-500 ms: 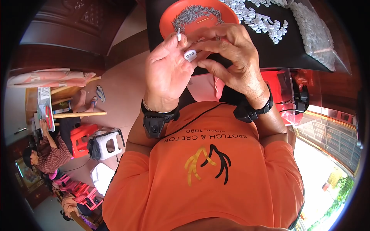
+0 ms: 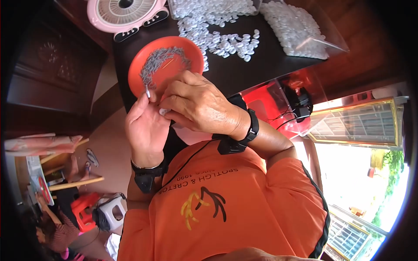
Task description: Manually inserting metal pins into small white plastic connectors at a workbench.
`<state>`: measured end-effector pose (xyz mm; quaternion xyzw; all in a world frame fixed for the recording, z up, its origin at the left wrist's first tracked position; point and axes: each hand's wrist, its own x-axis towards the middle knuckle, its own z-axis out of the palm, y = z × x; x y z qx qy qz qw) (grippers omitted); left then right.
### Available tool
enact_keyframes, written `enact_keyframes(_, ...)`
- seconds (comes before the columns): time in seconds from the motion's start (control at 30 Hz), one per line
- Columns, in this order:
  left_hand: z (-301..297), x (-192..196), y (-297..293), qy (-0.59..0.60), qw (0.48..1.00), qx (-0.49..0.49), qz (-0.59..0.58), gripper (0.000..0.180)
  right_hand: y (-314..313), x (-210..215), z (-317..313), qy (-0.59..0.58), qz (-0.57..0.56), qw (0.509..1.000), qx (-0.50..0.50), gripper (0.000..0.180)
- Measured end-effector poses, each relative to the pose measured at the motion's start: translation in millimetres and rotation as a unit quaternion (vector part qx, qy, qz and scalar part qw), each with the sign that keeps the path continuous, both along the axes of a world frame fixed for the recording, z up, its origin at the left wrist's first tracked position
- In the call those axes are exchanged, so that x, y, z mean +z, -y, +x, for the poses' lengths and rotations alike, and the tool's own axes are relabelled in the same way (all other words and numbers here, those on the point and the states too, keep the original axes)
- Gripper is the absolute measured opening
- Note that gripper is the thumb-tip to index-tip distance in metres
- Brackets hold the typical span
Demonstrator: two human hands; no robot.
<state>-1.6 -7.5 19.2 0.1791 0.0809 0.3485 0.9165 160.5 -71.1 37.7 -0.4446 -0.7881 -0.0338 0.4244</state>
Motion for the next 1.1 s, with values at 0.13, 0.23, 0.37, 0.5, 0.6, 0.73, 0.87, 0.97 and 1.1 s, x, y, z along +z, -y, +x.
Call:
enact_keyframes(0.13,24,11,6,-0.023,0.996,0.031,-0.079,0.022,4,18,9,0.076,0.01,0.996,-0.044,0.019)
enact_keyframes(0.23,34,4,-1,0.026,0.997,-0.006,-0.068,0.022,3,25,15,0.09,0.011,0.995,-0.05,0.019)
enact_keyframes(0.37,36,14,4,0.014,0.998,-0.015,-0.058,0.023,9,20,16,0.099,-0.013,0.994,-0.052,0.019)
enact_keyframes(0.5,37,-1,-1,0.058,0.996,-0.041,-0.058,0.023,12,22,20,0.038,-0.017,0.998,-0.044,0.02)
enact_keyframes(0.6,41,3,1,0.121,0.99,-0.068,-0.036,0.023,16,38,37,0.011,-0.012,1.0,-0.014,0.019)
enact_keyframes(0.73,28,19,2,-0.005,0.999,0.038,0.002,0.022,16,78,111,0.078,0.098,0.974,-0.187,0.017)
enact_keyframes(0.87,15,9,-12,0.001,0.999,0.016,0.045,0.021,17,134,192,0.124,0.107,0.887,-0.431,0.016)
enact_keyframes(0.97,14,12,-7,-0.035,0.998,0.032,0.051,0.021,5,124,225,0.193,0.171,0.871,-0.418,0.01)
enact_keyframes(1.1,14,7,-9,-0.056,0.996,0.023,0.073,0.022,-5,78,204,0.093,-0.011,0.941,-0.324,0.018)
